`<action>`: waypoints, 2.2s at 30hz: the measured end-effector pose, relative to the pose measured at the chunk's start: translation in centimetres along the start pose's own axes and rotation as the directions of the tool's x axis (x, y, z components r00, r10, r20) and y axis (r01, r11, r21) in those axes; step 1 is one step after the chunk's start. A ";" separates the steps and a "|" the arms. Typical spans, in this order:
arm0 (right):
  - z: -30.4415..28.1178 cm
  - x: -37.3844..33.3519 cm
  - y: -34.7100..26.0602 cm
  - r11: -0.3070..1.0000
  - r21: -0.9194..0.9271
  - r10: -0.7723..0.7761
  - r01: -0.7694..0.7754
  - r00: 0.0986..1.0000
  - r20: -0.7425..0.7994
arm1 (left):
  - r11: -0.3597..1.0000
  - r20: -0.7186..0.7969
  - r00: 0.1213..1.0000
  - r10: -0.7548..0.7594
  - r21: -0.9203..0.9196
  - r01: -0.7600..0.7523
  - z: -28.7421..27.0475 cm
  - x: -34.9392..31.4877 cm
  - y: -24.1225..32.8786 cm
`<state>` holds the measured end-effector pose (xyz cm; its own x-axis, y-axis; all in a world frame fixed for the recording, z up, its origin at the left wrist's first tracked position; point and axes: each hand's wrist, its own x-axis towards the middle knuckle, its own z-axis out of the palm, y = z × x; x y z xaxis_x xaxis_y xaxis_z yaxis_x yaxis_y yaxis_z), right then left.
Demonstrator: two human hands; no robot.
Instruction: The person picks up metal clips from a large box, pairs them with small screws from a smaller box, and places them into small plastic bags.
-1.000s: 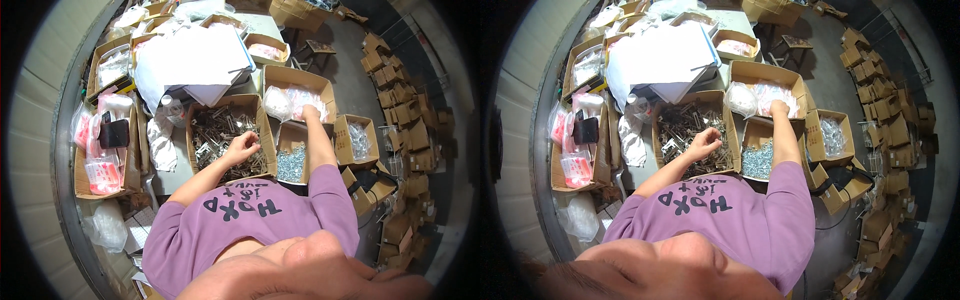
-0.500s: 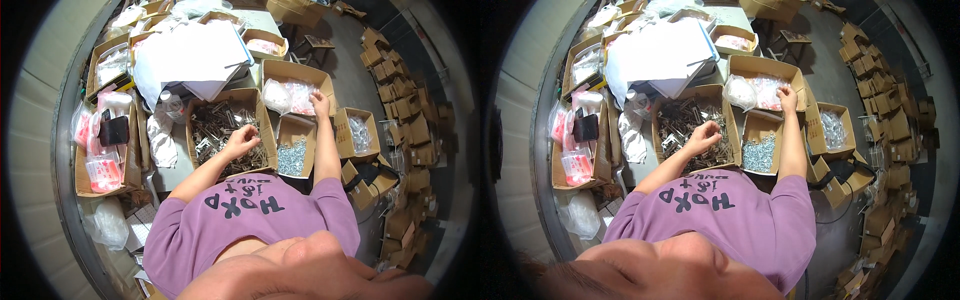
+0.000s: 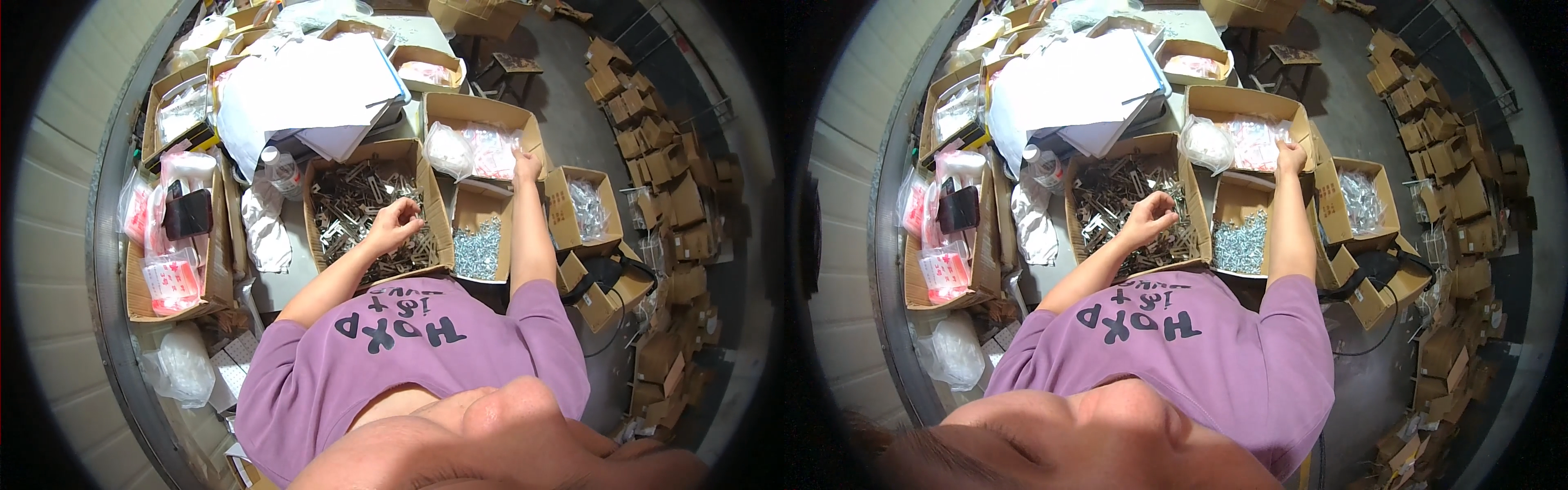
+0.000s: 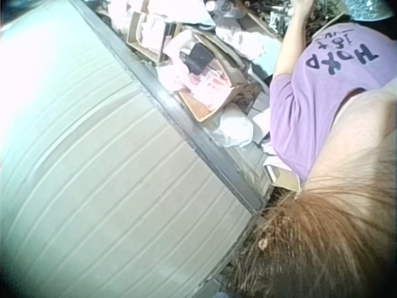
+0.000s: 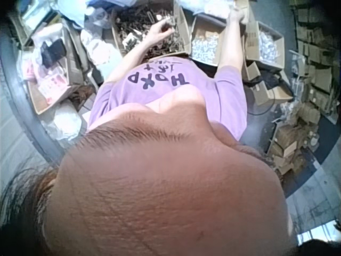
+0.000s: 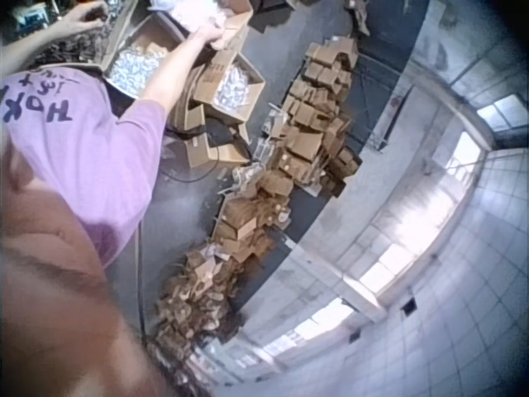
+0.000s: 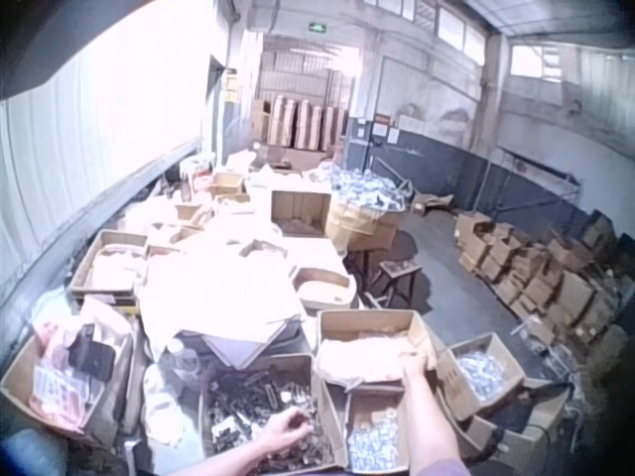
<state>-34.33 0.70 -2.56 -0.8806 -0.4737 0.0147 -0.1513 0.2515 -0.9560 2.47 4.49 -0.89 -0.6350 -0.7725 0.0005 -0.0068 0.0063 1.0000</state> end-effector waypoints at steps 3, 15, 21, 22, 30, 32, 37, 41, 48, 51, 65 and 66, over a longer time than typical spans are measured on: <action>0.1 1.9 1.9 0.990 0.136 0.037 -0.029 0.997 -0.061 | 0.999 0.002 0.999 -0.034 -0.028 0.035 0.0 0.1 0.4; -1.8 0.4 -0.1 0.985 0.151 0.058 -0.078 0.990 0.132 | 0.999 0.022 0.999 -0.025 0.029 0.024 -0.2 0.0 0.7; -4.1 -12.0 -8.2 0.629 -0.325 -0.269 0.706 0.590 0.761 | 0.977 -0.053 0.992 0.115 0.189 -0.103 -0.4 0.1 0.7; -3.8 -15.2 -9.5 0.563 -0.331 -0.230 0.757 0.528 0.818 | 0.922 -0.064 0.956 0.285 0.292 -0.255 -0.3 0.1 1.4; -2.1 -22.7 -10.2 0.777 0.031 -0.314 0.629 0.344 0.885 | 0.983 0.200 0.970 0.137 0.096 -0.159 0.2 -0.5 1.9; -2.1 -22.8 -10.5 0.831 0.019 -0.279 0.557 0.386 0.880 | 0.996 0.148 0.988 0.040 0.075 -0.051 0.0 -0.6 2.1; -2.6 -21.5 -9.8 0.925 0.066 -0.264 0.374 0.508 0.820 | 0.977 0.108 0.993 -0.053 -0.198 0.073 0.3 -0.7 1.6; -2.6 -21.7 -10.0 0.917 0.055 -0.269 0.396 0.509 0.818 | 0.996 0.142 0.986 0.090 0.001 -0.091 -0.3 -0.4 2.1; -2.7 -21.9 -10.1 0.836 0.070 -0.401 0.544 0.519 0.755 | 0.995 -0.132 0.990 -0.048 -0.088 0.037 -1.1 0.0 1.2; -2.7 -22.3 -10.9 0.836 0.072 -0.394 0.544 0.502 0.770 | 0.990 -0.159 0.987 -0.009 -0.139 -0.013 -0.5 0.1 1.1; -0.4 -22.7 -10.3 0.678 0.068 -0.380 0.732 0.270 0.885 | 0.930 -0.192 0.944 0.268 0.307 -0.202 -1.5 0.1 1.5; -0.3 -22.6 -10.1 0.629 0.074 -0.371 0.774 0.215 0.904 | 0.902 -0.180 0.929 0.324 0.356 -0.246 -1.6 0.2 1.5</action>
<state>-13.05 9.12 6.88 0.2728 -0.9576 0.0929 -0.7435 -0.2711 -0.6114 3.59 3.37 0.62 -0.4530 -0.8297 0.3261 -0.1249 0.4213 0.8983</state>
